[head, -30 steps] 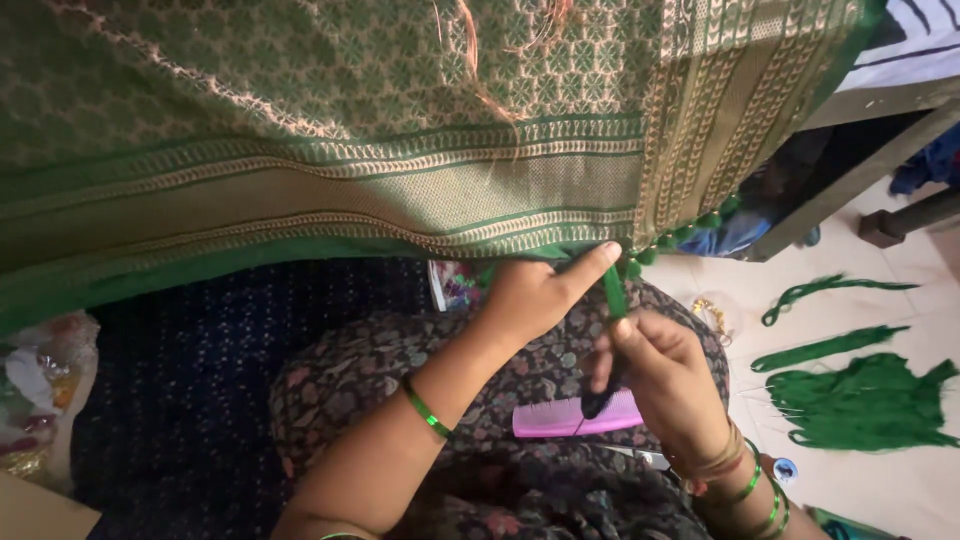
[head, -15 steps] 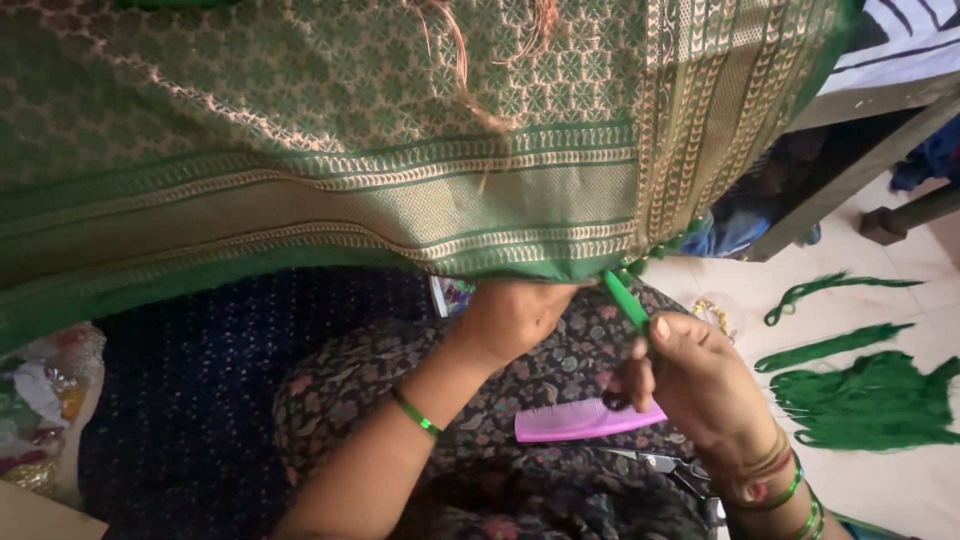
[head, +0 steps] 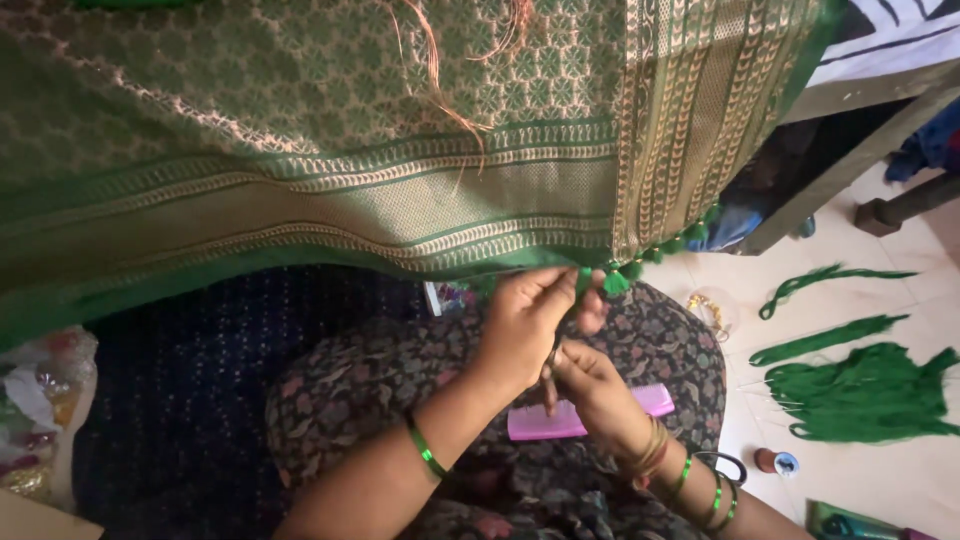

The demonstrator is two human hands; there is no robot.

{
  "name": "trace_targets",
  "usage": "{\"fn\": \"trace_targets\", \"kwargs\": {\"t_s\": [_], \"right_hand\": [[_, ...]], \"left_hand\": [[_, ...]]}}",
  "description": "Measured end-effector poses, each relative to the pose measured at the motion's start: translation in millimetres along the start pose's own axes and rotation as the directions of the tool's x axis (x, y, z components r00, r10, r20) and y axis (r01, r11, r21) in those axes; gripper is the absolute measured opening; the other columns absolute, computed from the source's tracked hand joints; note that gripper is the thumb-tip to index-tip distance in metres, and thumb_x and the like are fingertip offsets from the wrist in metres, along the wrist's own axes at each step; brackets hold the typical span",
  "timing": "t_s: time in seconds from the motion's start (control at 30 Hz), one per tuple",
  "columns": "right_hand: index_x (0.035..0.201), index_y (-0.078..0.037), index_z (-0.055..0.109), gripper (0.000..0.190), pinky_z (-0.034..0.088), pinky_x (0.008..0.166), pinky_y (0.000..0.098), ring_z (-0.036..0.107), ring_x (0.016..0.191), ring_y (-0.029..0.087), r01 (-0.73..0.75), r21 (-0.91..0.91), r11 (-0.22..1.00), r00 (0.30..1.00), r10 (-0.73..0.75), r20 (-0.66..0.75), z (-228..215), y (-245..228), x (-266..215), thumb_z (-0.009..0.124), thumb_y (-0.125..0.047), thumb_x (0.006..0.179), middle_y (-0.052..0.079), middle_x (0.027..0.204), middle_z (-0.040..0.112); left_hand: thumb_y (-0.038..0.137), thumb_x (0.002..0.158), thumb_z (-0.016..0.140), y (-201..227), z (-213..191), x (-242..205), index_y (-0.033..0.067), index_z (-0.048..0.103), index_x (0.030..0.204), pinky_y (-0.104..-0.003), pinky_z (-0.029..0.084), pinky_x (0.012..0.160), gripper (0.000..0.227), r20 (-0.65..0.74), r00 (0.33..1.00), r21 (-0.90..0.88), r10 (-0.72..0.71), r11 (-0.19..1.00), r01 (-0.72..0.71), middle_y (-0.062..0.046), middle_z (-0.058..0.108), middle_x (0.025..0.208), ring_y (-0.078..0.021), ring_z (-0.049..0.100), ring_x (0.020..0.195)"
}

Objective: The person is tying tassels and performing intricate thread work on the border of a green saree.

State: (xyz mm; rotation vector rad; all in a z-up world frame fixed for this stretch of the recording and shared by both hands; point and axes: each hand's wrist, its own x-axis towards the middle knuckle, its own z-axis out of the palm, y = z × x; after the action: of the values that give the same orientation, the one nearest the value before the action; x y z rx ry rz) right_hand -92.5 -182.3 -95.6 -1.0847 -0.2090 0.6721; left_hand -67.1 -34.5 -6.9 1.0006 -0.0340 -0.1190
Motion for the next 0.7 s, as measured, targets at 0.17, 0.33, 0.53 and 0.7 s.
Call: {"fn": "trace_targets", "kwargs": {"t_s": [0.17, 0.33, 0.53, 0.7], "right_hand": [[0.112, -0.005, 0.063, 0.027, 0.050, 0.067, 0.0272, 0.060, 0.074, 0.011, -0.005, -0.317, 0.948, 1.000, 0.011, 0.017, -59, 12, 5, 0.057, -0.030, 0.104, 0.003, 0.090, 0.067], [0.134, -0.008, 0.058, 0.039, 0.042, 0.065, 0.0252, 0.050, 0.077, 0.008, 0.090, -0.313, 0.946, 0.996, -0.090, 0.015, -39, -56, 28, 0.061, -0.035, 0.106, 0.000, 0.102, 0.061], [0.120, -0.003, 0.062, 0.027, 0.052, 0.084, 0.0336, 0.063, 0.092, 0.015, 0.228, 0.268, 0.936, 0.973, -0.229, -0.027, 36, -116, 46, 0.060, -0.025, 0.104, 0.003, 0.106, 0.066], [0.111, 0.000, 0.066, 0.016, 0.051, 0.081, 0.0281, 0.063, 0.092, 0.010, 0.380, -0.086, 0.921, 0.870, -0.388, -0.304, 40, -100, 40, 0.055, -0.011, 0.106, 0.002, 0.105, 0.069]], "left_hand": [[0.014, 0.108, 0.056, -15, -6, 9, -0.0041, 0.071, 0.115, -0.019, 0.034, 0.055, 0.025, -0.028, 0.996, 0.042, 0.080, 0.996, -0.079, 0.000, 0.063, 0.083, -0.0020, 0.042, 0.062], [0.012, 0.108, 0.054, -25, -7, 11, -0.0030, 0.070, 0.113, -0.020, 0.036, 0.057, 0.023, -0.050, 0.995, -0.003, 0.081, 0.997, -0.082, 0.000, 0.064, 0.083, -0.0024, 0.045, 0.064], [0.015, 0.110, 0.060, -38, -18, 13, -0.0058, 0.070, 0.097, -0.027, 0.042, 0.059, 0.027, -0.155, 0.961, 0.333, 0.229, 0.928, -0.168, -0.004, 0.059, 0.076, -0.0110, 0.051, 0.066], [0.017, 0.106, 0.066, 42, 6, -16, -0.0009, 0.068, 0.109, -0.039, 0.051, 0.085, 0.018, 0.182, 0.561, 0.797, 0.808, 0.213, -0.565, -0.018, 0.071, 0.101, -0.0273, 0.064, 0.096]]}}
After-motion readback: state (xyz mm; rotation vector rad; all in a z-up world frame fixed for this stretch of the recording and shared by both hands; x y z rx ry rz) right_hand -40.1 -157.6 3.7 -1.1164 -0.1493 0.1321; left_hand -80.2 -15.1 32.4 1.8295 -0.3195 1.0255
